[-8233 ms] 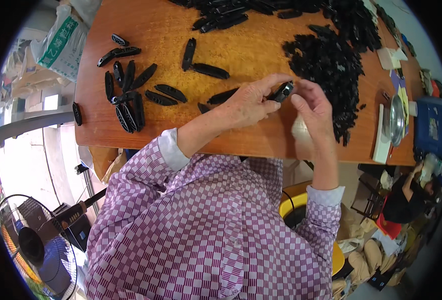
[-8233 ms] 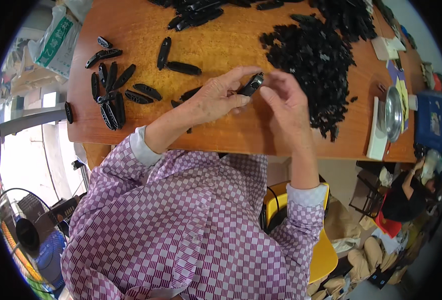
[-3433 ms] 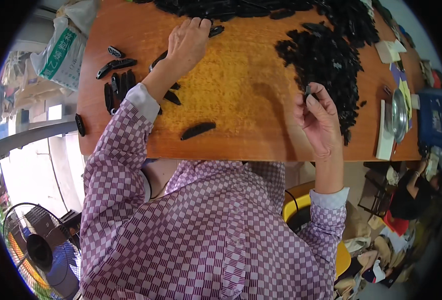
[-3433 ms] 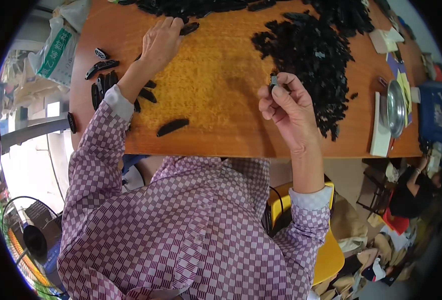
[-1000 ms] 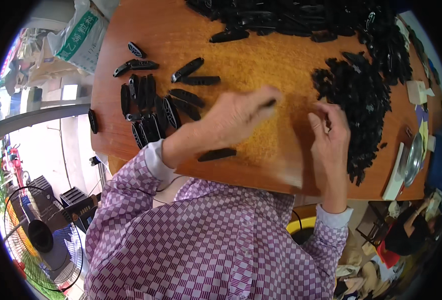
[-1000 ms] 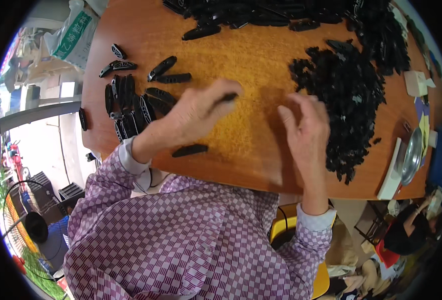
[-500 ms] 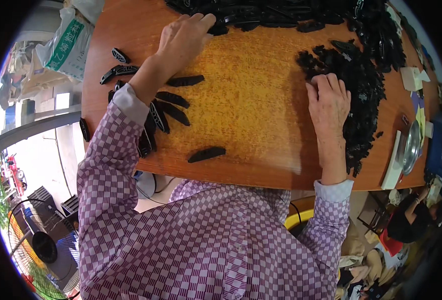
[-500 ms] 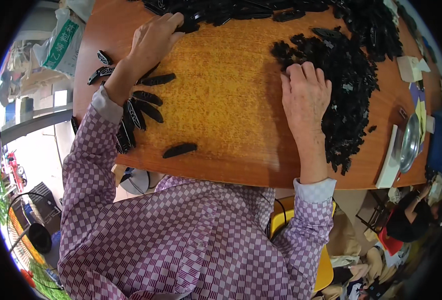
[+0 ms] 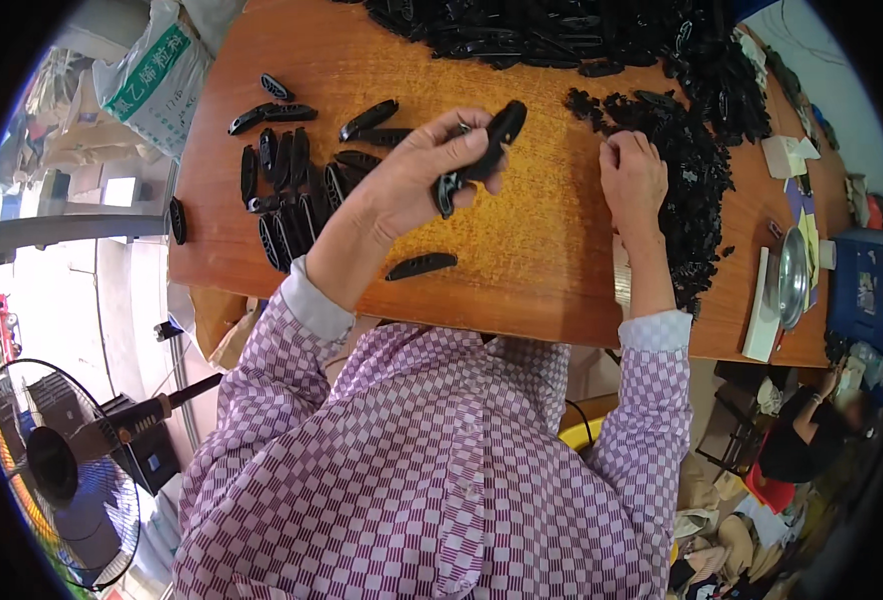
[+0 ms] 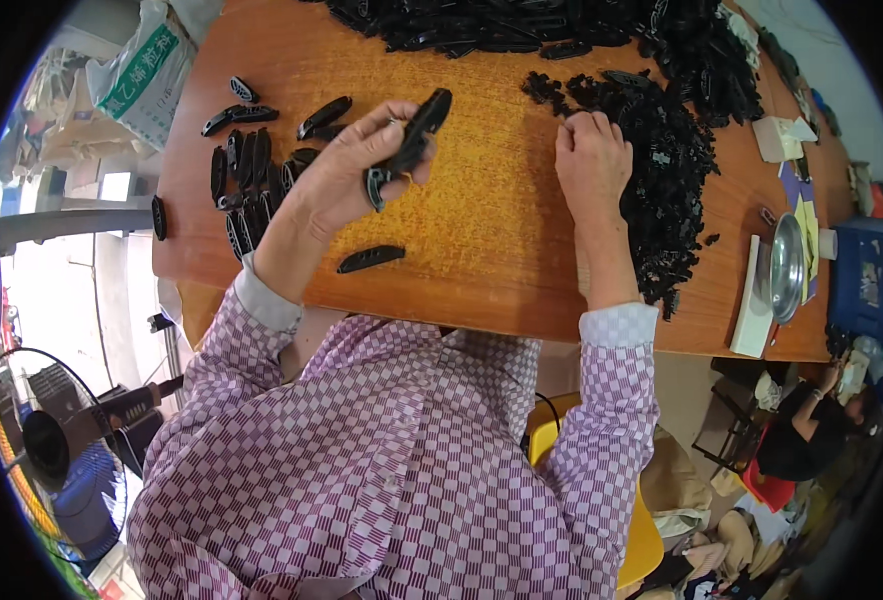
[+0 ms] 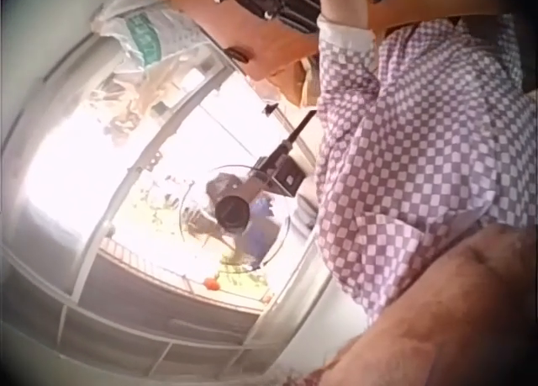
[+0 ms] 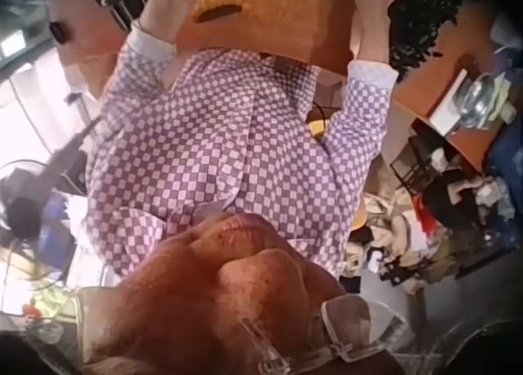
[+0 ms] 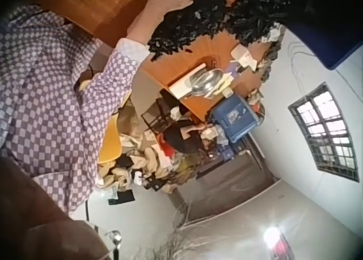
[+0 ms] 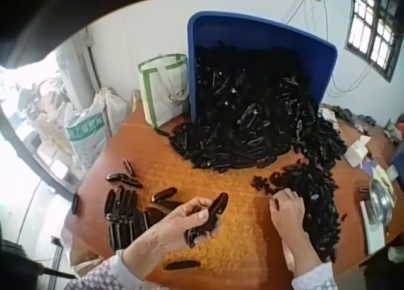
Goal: The recorder is assembling or inspecting small black plastic components at a workstation.
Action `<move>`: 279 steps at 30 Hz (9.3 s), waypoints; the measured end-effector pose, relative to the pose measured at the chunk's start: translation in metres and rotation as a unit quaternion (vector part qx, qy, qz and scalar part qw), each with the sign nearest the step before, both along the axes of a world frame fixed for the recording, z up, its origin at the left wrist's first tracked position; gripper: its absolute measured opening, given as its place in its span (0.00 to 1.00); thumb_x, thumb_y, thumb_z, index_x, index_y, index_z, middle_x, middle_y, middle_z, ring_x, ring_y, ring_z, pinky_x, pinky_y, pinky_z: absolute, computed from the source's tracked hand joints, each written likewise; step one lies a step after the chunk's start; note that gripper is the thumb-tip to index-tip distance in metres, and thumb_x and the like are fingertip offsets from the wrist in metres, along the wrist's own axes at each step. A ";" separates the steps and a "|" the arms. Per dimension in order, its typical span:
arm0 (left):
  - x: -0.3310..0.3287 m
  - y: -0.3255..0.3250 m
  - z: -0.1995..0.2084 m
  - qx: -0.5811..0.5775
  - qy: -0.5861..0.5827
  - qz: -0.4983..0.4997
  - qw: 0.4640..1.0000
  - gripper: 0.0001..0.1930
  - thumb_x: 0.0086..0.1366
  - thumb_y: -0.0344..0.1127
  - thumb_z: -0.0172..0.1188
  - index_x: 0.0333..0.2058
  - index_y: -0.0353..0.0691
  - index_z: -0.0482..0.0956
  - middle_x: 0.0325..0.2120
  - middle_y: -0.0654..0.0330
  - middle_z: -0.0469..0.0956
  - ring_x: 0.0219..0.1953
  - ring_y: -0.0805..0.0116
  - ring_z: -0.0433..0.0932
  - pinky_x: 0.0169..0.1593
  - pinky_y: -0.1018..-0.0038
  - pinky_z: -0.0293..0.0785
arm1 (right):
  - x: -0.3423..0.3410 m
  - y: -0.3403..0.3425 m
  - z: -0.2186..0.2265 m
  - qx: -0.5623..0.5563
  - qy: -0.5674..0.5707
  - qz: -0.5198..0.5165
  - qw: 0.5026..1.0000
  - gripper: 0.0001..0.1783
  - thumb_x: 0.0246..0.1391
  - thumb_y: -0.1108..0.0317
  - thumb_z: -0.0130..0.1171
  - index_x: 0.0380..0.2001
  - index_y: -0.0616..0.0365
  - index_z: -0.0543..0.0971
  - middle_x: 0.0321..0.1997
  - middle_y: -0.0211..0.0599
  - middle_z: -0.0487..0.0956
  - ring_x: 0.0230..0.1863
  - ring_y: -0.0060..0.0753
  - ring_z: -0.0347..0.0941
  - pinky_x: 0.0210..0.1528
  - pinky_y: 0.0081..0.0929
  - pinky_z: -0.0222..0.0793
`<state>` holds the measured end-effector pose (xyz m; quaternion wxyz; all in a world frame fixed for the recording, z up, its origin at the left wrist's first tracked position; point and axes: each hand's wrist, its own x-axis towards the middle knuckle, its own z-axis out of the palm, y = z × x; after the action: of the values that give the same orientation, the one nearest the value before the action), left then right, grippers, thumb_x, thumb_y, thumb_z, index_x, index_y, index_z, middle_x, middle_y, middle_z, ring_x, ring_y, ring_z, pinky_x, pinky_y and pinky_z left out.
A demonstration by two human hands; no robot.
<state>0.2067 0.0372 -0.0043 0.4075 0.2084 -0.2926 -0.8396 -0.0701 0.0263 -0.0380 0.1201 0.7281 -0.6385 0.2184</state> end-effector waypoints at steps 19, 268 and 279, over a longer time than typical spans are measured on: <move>-0.013 0.074 -0.023 0.097 -0.061 -0.054 0.992 0.15 0.61 0.34 0.63 0.44 0.40 0.69 0.30 0.57 0.77 0.29 0.71 0.79 0.21 0.84 0.67 | 0.010 -0.038 -0.002 0.012 0.070 0.092 0.993 0.09 0.50 0.66 0.61 0.33 0.58 0.75 0.35 0.37 0.74 0.39 0.40 0.72 0.41 0.35 0.69; -0.085 -0.055 -0.022 -0.739 -0.596 0.073 0.306 0.14 0.51 0.34 0.63 0.38 0.44 0.74 0.34 0.63 0.72 0.42 0.62 0.70 0.45 0.66 0.63 | 0.042 0.042 -0.024 0.005 -0.130 0.021 0.991 0.14 0.42 0.66 0.65 0.33 0.58 0.74 0.34 0.40 0.71 0.40 0.46 0.71 0.41 0.39 0.70; -0.052 0.011 -0.022 -0.210 -0.374 0.221 0.876 0.13 0.61 0.32 0.60 0.42 0.34 0.72 0.31 0.62 0.78 0.29 0.75 0.75 0.31 0.76 0.71 | 0.025 0.039 -0.026 0.039 -0.272 0.085 0.958 0.14 0.45 0.75 0.63 0.38 0.57 0.76 0.36 0.36 0.73 0.34 0.34 0.75 0.38 0.27 0.71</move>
<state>0.1551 0.0481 -0.0259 0.4767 0.4756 -0.5388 -0.5063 -0.0456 0.0651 -0.0638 -0.1053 0.6967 -0.5911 0.3926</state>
